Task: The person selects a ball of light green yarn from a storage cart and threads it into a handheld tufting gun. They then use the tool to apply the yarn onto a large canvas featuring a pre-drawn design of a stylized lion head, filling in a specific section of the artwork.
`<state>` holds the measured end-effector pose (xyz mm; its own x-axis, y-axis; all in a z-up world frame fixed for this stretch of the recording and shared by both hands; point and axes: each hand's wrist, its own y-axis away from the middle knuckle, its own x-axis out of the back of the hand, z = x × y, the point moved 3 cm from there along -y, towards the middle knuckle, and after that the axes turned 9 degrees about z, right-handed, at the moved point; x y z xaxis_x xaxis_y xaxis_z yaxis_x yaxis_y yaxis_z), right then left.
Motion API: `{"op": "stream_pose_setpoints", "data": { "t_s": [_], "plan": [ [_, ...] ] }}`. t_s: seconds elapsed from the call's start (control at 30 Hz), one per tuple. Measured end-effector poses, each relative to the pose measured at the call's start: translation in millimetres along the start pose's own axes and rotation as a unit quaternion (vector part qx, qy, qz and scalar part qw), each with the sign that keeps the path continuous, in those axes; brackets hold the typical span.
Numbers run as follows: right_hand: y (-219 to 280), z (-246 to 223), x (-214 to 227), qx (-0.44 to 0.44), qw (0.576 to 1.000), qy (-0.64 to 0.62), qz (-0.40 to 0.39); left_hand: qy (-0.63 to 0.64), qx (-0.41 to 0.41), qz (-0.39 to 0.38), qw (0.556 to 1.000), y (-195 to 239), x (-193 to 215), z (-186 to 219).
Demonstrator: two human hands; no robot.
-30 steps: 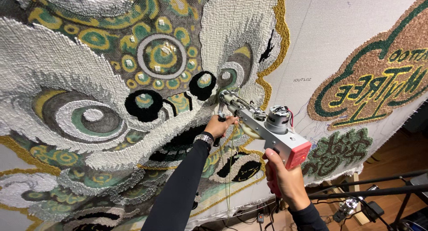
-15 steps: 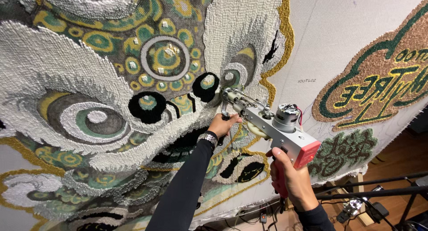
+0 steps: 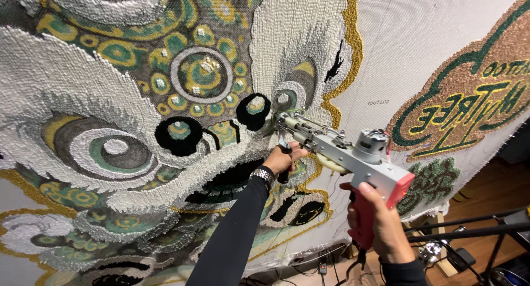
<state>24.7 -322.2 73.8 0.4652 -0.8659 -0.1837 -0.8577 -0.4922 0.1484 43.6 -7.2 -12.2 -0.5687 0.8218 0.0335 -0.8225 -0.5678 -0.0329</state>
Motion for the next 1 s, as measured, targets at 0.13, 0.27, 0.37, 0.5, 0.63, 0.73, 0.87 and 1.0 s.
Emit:
{"op": "stream_pose_setpoints", "data": {
  "t_s": [0.13,0.27,0.37,0.5,0.63,0.73,0.87,1.0],
  "plan": [
    [-9,1,34,-0.046,0.995,-0.058,-0.060,0.023,0.037,0.012,0.999,12,-21,-4],
    [-17,4,69,0.003,0.996,-0.071,-0.044,-0.005,-0.012,-0.033,0.999,31,-39,4],
    [-13,8,90,0.003,0.997,-0.064,-0.051,-0.027,-0.021,-0.018,0.999,47,-54,6],
    [-3,3,100,0.002,0.993,-0.088,-0.080,-0.065,-0.037,-0.002,0.997,51,-64,19],
    [7,3,103,0.017,0.990,-0.106,-0.093,-0.077,-0.042,0.021,0.996,55,-69,27],
    [5,8,105,0.049,0.985,-0.125,-0.106,-0.081,-0.055,0.009,0.995,56,-69,24],
    [2,15,113,0.014,0.991,-0.110,-0.072,0.102,-0.078,0.000,0.992,60,-50,16],
    [-3,21,120,0.022,0.990,-0.119,-0.067,0.314,0.004,0.118,0.942,54,-8,19]
  ]
}}
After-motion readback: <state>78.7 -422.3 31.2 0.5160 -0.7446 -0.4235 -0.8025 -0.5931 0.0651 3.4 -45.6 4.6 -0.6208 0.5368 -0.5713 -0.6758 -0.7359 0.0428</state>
